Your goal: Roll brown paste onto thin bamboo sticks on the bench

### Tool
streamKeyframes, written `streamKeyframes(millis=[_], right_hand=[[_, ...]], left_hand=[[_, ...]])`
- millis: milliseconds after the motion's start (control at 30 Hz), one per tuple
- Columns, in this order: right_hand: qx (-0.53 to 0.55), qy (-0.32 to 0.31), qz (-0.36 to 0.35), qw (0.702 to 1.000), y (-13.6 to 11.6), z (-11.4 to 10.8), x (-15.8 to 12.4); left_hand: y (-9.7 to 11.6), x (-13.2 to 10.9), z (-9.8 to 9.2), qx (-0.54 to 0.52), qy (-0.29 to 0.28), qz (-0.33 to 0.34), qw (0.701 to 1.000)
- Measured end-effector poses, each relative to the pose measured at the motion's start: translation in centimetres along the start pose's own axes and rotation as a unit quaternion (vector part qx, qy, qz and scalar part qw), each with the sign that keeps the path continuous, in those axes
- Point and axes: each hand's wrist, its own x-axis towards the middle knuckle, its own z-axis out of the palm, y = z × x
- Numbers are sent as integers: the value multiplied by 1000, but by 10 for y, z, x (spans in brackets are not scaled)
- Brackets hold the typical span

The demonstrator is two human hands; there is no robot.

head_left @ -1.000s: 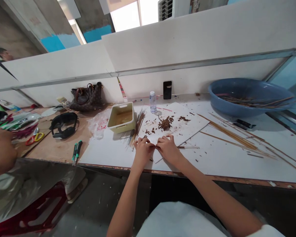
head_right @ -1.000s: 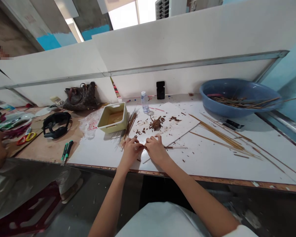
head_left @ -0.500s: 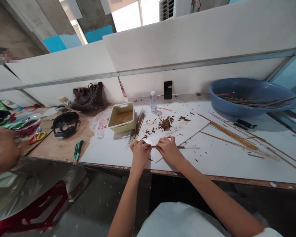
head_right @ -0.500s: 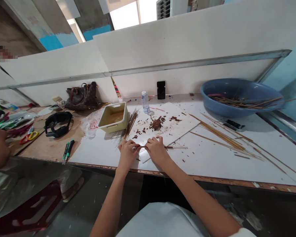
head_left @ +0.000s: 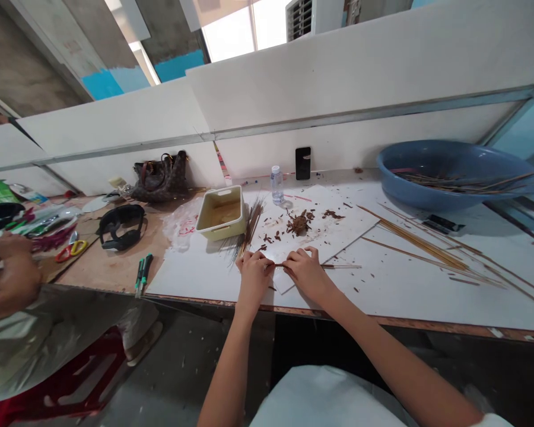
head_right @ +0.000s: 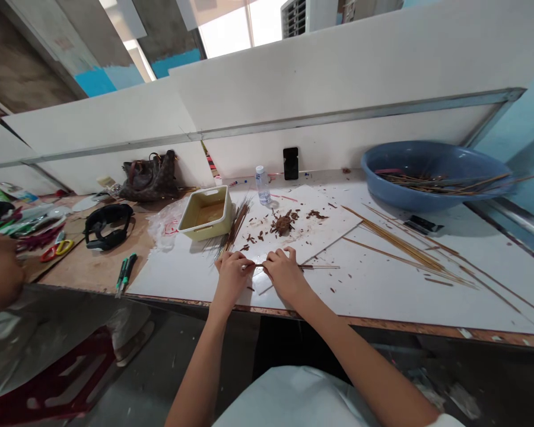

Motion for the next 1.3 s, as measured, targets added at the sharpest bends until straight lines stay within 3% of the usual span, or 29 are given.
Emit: streamKeyframes(millis=[200,500,800,900,1033,1167,1300], right_hand=[[-42,27,23,998,-11,5,-17],[-32,-11,38,999,-12,4,13],[-28,-36,54,998,-17,4,19],[-35,-18,45,998,-15,3,6],[-57,32,35,997,-2,8,-31],[-87,87,44,991,15,12,-68],[-99,74,21,992,15,13,-80]], left_hand=[[3,-5,-1,18,24,11,999],[5,5,2,-10,-16,-5,1000],[7,2,-1,-12,-13,-2,1000],[6,-4,0,-3,5,3,1000],[8,-18,4,16,40,16,999],[23,-34,10,36,75,36,996],[40,-41,15,34,63,72,995]])
